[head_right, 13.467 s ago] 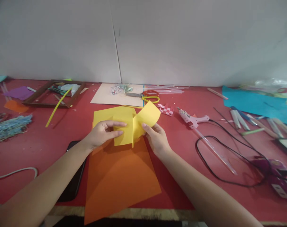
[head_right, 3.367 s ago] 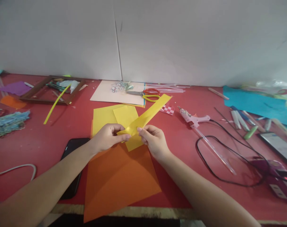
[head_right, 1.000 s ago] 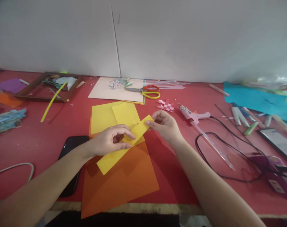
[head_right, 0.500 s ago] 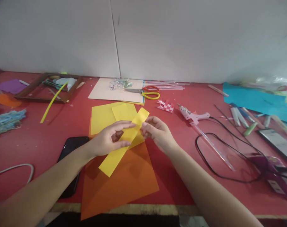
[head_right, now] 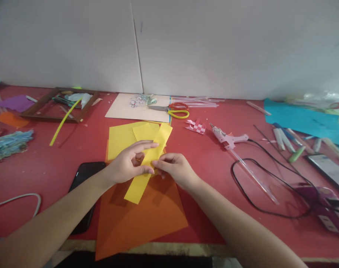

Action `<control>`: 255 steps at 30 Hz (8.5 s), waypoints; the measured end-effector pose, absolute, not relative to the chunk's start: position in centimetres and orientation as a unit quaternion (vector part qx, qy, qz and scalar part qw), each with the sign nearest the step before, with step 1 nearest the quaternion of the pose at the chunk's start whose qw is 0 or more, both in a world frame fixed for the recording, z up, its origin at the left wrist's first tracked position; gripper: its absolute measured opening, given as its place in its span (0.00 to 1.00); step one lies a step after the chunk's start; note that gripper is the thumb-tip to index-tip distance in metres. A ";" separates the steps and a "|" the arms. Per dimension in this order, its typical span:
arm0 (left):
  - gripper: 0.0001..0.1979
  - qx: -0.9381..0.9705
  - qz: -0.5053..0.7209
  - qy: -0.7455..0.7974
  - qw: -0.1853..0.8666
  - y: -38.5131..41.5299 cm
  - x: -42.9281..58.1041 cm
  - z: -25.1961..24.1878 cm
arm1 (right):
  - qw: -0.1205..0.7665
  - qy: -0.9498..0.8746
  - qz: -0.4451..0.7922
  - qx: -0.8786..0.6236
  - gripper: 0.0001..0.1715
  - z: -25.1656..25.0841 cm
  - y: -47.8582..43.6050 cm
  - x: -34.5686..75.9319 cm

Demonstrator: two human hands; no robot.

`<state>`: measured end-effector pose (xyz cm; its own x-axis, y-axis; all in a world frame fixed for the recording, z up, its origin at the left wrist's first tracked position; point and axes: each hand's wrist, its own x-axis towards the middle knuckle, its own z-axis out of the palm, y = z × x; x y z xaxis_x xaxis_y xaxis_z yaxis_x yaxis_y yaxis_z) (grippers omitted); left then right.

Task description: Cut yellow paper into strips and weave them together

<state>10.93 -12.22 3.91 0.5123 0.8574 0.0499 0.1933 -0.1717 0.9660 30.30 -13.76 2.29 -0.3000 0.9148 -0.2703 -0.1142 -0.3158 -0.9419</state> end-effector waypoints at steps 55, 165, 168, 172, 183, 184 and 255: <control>0.42 0.778 0.153 0.351 0.498 -12.7 10.6 4.7 | 0.530 -0.309 0.639 -0.464 0.18 1.8 -11.7 32.1; 0.13 0.676 0.169 0.389 0.602 -12.5 10.9 4.3 | 0.433 -0.518 0.594 -0.436 0.05 2.5 -14.1 30.4; 0.13 0.679 0.158 0.391 0.601 -12.6 10.8 4.4 | 0.428 -0.532 0.589 -0.433 0.07 2.5 -14.1 30.2; 0.12 0.677 0.149 0.398 0.601 -12.6 10.8 4.5 | 0.410 -0.550 0.579 -0.440 0.07 2.2 -14.0 30.3; 0.11 0.743 0.207 0.360 0.524 -12.3 11.0 3.9 | 0.392 -0.546 0.586 -0.452 0.07 2.2 -13.8 30.3; 0.11 0.746 0.216 0.359 0.517 -12.3 11.0 3.9 | 0.395 -0.544 0.586 -0.452 0.07 2.2 -13.8 30.3; 0.24 0.385 0.553 0.473 0.567 -10.0 10.4 3.6 | 0.466 -0.495 0.581 -0.448 0.03 1.0 -13.6 30.8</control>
